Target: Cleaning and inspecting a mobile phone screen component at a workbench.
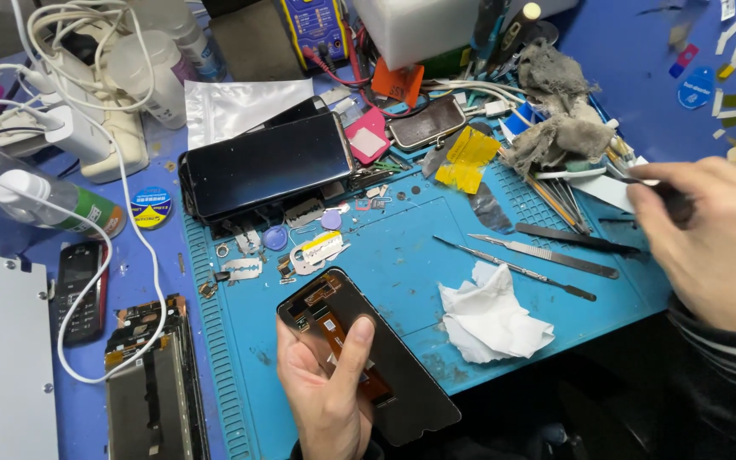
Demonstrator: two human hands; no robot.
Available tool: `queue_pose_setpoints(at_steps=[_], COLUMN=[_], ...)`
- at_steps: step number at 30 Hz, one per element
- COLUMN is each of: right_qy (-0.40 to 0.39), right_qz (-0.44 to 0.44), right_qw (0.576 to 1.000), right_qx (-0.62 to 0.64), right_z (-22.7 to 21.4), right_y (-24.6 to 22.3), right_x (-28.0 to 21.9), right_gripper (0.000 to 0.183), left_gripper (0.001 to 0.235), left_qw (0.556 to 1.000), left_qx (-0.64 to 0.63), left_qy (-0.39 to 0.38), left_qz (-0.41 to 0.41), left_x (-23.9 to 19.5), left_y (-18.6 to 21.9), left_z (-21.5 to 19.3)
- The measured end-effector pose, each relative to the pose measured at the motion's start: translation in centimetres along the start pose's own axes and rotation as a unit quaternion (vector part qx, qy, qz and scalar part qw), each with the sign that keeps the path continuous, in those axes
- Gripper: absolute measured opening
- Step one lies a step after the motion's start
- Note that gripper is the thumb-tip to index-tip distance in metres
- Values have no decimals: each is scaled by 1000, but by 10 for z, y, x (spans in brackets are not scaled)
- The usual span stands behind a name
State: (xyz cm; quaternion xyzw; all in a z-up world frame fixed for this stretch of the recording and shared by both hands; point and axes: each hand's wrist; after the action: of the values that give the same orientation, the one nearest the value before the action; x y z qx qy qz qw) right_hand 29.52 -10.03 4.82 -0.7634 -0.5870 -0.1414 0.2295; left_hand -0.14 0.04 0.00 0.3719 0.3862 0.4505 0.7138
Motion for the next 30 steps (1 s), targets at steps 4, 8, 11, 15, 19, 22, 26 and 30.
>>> queue_pose_setpoints(at_steps=[4,8,11,15,19,22,26,30], right_qy=[39,62,71,61,53,48,23,17], right_qz=[98,49,41,90,117,143,120,117], right_qw=[978,983,980,948,932,921,930,908], right_qx=[181,165,180,299,338,359,346,401], right_z=[1,7,11,-1,-5,-3,-10,-9], right_y=[5,5,2,-22,-31,-36,-47,-40], right_x=[-11,-4,-2,1,1,2,11,8], right_gripper=[13,19,28,43,38,24,21,20], left_gripper=[58,55,52,54,54,49,53,58], left_qw=[1000,1000,1000,1000,1000,1000,1000,1000], left_qx=[5,-5,-8,-8,4,-13,-19,-24], left_qy=[7,3,0,0,7,-3,-10,-17], left_qz=[-9,-4,-1,-8,-2,-4,3,5], left_x=[1,0,0,0,0,0,0,-1], left_y=[-1,-1,-1,0,-1,-1,-1,1], left_z=[-2,-2,-2,-1,-2,-2,-1,0])
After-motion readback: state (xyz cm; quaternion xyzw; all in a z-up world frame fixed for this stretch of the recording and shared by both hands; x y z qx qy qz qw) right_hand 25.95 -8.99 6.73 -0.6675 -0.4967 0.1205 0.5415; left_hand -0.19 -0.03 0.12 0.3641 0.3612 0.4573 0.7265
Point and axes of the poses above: each hand's wrist, its own x-axis towards the middle knuckle, its own z-axis out of the palm, y = z × x, and after that the axes turned 11 degrees about -z, right-handed
